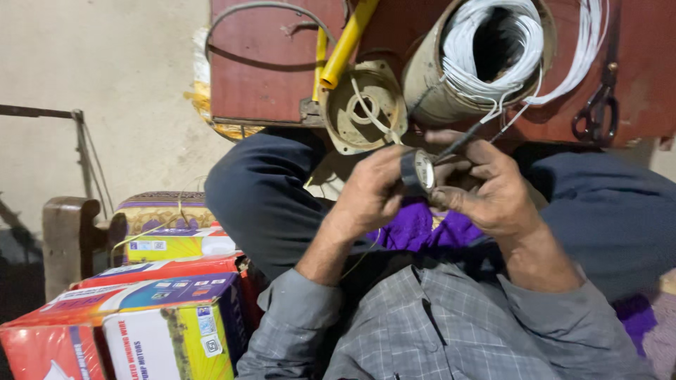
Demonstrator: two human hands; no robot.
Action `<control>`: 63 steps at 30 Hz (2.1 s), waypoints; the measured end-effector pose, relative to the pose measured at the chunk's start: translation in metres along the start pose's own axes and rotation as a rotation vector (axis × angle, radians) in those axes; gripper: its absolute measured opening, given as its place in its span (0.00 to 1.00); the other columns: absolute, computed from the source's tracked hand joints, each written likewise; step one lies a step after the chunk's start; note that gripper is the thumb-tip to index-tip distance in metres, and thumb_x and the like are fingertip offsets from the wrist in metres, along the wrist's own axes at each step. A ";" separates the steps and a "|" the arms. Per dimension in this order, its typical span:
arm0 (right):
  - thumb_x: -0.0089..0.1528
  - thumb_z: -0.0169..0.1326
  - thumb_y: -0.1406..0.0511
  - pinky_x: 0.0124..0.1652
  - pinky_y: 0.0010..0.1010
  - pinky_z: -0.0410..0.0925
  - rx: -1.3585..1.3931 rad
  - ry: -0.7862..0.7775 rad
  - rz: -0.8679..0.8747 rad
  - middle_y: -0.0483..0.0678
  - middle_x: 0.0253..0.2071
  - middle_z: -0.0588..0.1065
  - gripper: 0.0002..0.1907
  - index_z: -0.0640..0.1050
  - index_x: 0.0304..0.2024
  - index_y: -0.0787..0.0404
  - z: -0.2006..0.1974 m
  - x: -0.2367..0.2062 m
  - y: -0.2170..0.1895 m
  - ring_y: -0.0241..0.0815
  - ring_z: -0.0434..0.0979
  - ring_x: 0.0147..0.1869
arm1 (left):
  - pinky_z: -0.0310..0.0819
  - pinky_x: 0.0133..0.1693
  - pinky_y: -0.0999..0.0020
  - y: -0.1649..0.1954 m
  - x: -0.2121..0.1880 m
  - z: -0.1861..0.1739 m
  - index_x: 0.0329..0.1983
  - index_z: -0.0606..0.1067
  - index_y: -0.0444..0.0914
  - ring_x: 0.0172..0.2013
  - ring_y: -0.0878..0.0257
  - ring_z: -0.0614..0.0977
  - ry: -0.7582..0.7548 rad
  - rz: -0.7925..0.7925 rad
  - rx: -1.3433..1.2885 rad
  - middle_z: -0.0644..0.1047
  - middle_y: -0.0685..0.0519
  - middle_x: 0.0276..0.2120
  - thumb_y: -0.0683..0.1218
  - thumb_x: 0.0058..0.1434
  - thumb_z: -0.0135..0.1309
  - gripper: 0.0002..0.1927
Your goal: The person sits cross-legged and uses black electrical tape to wrap and insulate a twisted pair of wires. They repeatedly pull tape from a roll, wrap it around the wire junction, and press it to secure the insulation.
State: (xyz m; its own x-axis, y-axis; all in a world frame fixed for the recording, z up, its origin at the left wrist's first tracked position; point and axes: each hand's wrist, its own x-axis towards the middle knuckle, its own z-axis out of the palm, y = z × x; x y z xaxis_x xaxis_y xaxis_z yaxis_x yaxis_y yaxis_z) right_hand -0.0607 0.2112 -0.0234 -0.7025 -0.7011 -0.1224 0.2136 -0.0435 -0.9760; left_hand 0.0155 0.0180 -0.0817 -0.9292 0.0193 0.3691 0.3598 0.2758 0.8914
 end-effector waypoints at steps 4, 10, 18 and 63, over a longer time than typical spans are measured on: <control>0.62 0.68 0.69 0.53 0.25 0.70 -0.253 0.342 -0.313 0.48 0.50 0.73 0.23 0.70 0.53 0.68 0.025 0.009 0.028 0.35 0.74 0.52 | 0.75 0.53 0.53 -0.002 0.004 0.000 0.48 0.73 0.33 0.49 0.40 0.79 -0.003 0.008 -0.002 0.77 0.40 0.47 0.35 0.55 0.52 0.16; 0.68 0.61 0.66 0.51 0.27 0.69 -0.586 0.594 -0.527 0.55 0.53 0.73 0.13 0.69 0.43 0.65 0.043 0.027 0.043 0.38 0.73 0.50 | 0.69 0.39 0.51 0.010 0.012 0.000 0.37 0.71 0.34 0.36 0.41 0.75 -0.033 -0.044 0.150 0.71 0.42 0.33 0.37 0.57 0.54 0.07; 0.66 0.54 0.70 0.59 0.34 0.70 -0.444 -0.128 -0.206 0.53 0.53 0.77 0.19 0.75 0.60 0.65 -0.019 0.038 -0.011 0.44 0.77 0.58 | 0.70 0.36 0.57 0.016 0.022 -0.020 0.36 0.73 0.33 0.32 0.47 0.76 -0.077 -0.185 0.057 0.72 0.45 0.28 0.43 0.69 0.55 0.08; 0.64 0.57 0.69 0.51 0.31 0.75 -0.543 -0.138 -0.352 0.51 0.45 0.81 0.13 0.81 0.52 0.62 -0.046 0.021 0.020 0.43 0.82 0.51 | 0.68 0.34 0.61 0.034 0.032 -0.025 0.45 0.78 0.34 0.29 0.55 0.74 -0.096 -0.168 0.085 0.71 0.48 0.27 0.39 0.65 0.58 0.06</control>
State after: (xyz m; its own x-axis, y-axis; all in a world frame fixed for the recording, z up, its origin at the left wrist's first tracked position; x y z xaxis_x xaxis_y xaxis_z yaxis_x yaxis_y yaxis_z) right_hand -0.1029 0.2284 -0.0538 -0.5669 -0.7966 0.2097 -0.4108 0.0527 -0.9102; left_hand 0.0002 0.0036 -0.0331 -0.9809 0.0565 0.1863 0.1940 0.3624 0.9116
